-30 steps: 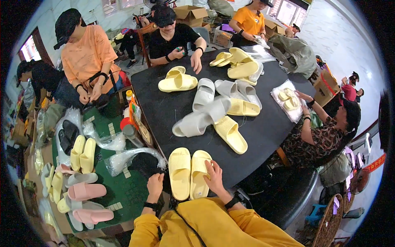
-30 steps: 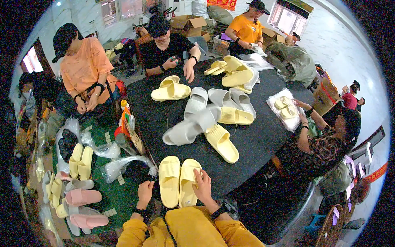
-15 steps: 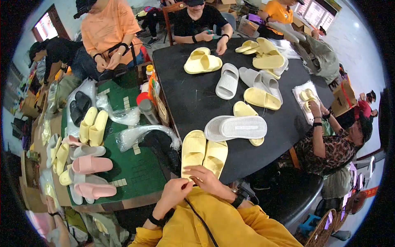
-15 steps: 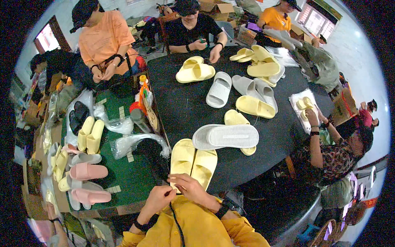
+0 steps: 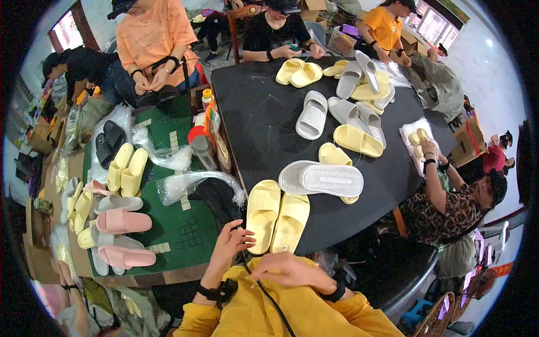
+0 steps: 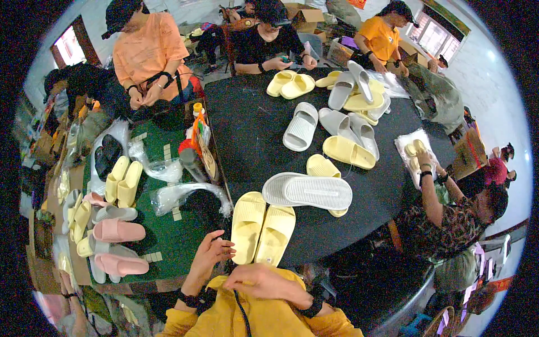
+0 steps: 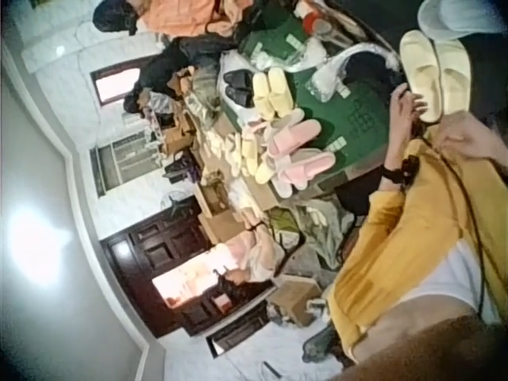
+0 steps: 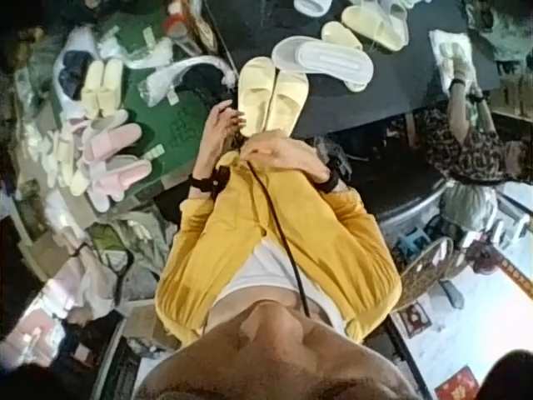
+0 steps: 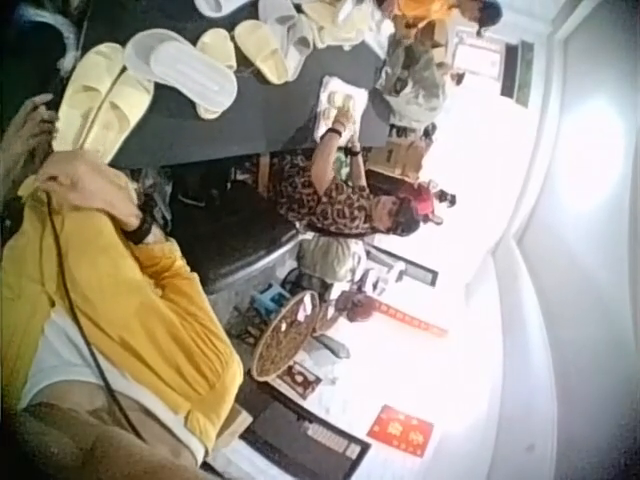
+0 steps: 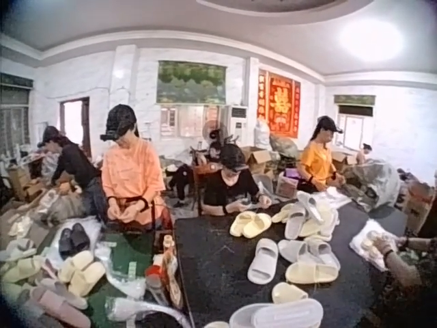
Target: The recorder is assembling and inspecting rubber slippers (slides) by attaching uppers to the soles and organizing finished pairs.
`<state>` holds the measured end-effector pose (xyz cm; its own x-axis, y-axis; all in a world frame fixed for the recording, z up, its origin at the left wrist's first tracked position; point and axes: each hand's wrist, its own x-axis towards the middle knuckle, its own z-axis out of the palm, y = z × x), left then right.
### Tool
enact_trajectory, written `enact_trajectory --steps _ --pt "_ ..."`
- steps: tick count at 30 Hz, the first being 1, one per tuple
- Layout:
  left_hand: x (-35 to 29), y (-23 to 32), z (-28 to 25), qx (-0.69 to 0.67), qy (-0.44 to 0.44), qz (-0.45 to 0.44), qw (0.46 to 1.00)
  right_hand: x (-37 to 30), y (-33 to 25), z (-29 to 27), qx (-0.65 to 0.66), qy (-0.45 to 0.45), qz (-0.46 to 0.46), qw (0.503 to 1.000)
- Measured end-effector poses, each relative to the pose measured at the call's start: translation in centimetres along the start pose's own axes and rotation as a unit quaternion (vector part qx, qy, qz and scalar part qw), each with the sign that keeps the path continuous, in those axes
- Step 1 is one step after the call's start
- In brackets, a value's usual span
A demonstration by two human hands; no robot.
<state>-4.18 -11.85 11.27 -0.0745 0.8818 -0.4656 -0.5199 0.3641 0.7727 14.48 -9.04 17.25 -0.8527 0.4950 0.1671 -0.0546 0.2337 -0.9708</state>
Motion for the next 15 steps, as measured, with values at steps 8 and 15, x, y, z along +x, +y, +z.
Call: enact_trajectory --steps 8,15 --pt "5.0 -0.1 -2.9 0.04 0.06 0.107 0.992 -0.2 -0.2 1.1 0.038 -0.08 0.042 0.995" --pt "5.0 0.7 -3.7 0.159 0.085 0.166 0.97 -2.3 1.8 -0.9 0.079 0.117 0.013 0.99"
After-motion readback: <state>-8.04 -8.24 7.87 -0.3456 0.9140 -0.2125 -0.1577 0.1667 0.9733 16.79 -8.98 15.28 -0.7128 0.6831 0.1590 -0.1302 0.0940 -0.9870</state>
